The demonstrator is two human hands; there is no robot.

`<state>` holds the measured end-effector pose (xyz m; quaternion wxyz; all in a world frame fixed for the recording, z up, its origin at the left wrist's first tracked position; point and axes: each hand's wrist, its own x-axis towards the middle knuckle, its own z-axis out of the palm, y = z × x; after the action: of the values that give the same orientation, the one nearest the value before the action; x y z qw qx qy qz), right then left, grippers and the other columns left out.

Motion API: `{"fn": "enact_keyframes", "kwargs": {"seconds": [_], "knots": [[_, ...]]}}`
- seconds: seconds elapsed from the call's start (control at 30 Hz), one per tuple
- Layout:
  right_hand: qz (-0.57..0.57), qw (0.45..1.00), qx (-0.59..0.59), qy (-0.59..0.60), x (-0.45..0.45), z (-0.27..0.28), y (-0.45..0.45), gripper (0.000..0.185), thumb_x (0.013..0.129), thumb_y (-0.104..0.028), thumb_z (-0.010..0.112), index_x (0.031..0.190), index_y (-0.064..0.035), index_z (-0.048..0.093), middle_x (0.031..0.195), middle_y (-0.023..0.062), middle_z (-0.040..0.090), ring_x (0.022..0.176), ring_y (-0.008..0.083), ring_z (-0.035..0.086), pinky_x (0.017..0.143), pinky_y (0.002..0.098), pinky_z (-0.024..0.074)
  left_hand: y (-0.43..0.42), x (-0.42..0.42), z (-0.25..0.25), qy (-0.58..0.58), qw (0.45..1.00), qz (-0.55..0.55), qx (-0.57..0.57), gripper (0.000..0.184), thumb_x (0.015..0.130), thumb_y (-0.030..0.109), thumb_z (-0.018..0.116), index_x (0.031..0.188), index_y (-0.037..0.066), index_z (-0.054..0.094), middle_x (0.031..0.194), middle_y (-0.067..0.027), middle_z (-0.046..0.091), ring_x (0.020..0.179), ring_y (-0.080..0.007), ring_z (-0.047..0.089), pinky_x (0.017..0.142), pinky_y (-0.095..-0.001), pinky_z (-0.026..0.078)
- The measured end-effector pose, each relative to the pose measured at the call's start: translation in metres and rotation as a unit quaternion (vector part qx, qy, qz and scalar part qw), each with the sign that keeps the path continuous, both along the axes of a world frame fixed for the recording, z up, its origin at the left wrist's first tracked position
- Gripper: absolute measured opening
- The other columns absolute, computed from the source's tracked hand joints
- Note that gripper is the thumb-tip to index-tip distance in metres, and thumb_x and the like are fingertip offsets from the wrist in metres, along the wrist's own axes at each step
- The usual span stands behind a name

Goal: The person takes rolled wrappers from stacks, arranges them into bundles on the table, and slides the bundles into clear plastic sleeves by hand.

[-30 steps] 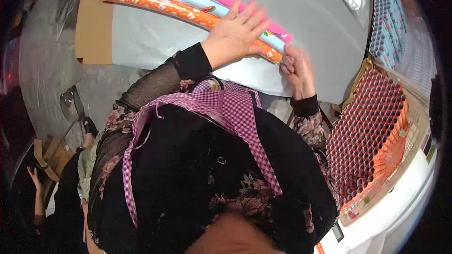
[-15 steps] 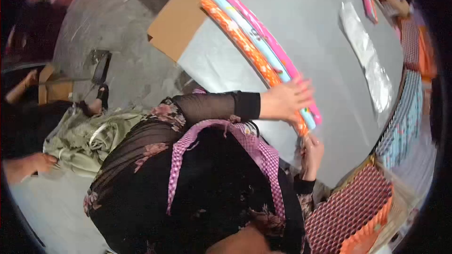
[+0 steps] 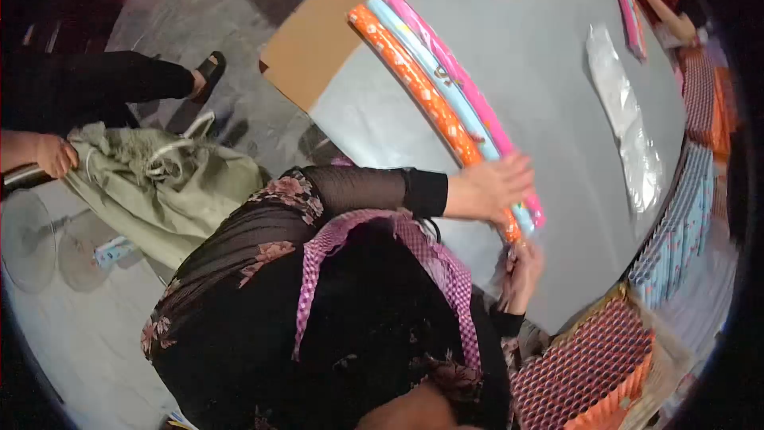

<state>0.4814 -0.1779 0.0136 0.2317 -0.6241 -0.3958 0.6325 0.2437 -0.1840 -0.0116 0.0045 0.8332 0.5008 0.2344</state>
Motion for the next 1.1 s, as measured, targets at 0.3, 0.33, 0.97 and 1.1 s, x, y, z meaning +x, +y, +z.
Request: {"fn": "enact_keyframes", "kwargs": {"seconds": [0.3,0.33,0.97,1.1], "knots": [[0.03,0.983,0.092,-0.156,0.011,0.02,-0.002,0.023,0.096,-0.024,0.064,0.091,-0.0014,0.065,0.063,-0.0045,0.049,0.051,0.0041,0.044,0.045,0.0215,0.0322,-0.022,0.008,0.005,0.009,0.999,0.028,-0.012,0.077,0.083,0.061,0.059,0.136,0.006,0.054,0.144,-0.0173,0.048,0.138,-0.0378,0.038,0.114,-0.055,0.028],[0.048,0.985,0.071,-0.147,0.018,0.016,-0.004,0.022,0.094,-0.022,0.066,0.098,-0.0013,0.068,0.065,-0.0039,0.053,0.051,0.0041,0.045,0.046,0.0217,0.0337,-0.027,0.009,0.013,0.004,0.999,0.021,-0.028,0.079,0.082,0.062,0.06,0.139,0.008,0.051,0.147,-0.0175,0.044,0.14,-0.0383,0.036,0.113,-0.0564,0.027],[0.031,0.999,-0.009,0.006,0.047,-0.001,0.006,0.018,0.099,-0.023,0.061,0.093,-0.007,0.063,0.055,-0.0064,0.042,0.04,0.0032,0.033,0.038,0.0204,0.0253,-0.065,-0.098,0.02,0.106,0.988,0.086,-0.072,0.088,0.077,0.067,0.06,0.145,0.012,0.046,0.155,-0.0152,0.035,0.145,-0.0372,0.028,0.115,-0.0618,0.018],[-0.042,0.994,-0.077,0.069,0.037,0.011,0.012,0.019,0.097,-0.025,0.063,0.086,-0.0119,0.057,0.051,-0.007,0.037,0.038,0.0041,0.03,0.037,0.0214,0.0226,-0.063,-0.097,0.027,0.082,0.991,0.082,-0.07,0.083,0.08,0.064,0.061,0.141,0.009,0.049,0.15,-0.016,0.04,0.144,-0.0373,0.03,0.114,-0.0646,0.02]]}}
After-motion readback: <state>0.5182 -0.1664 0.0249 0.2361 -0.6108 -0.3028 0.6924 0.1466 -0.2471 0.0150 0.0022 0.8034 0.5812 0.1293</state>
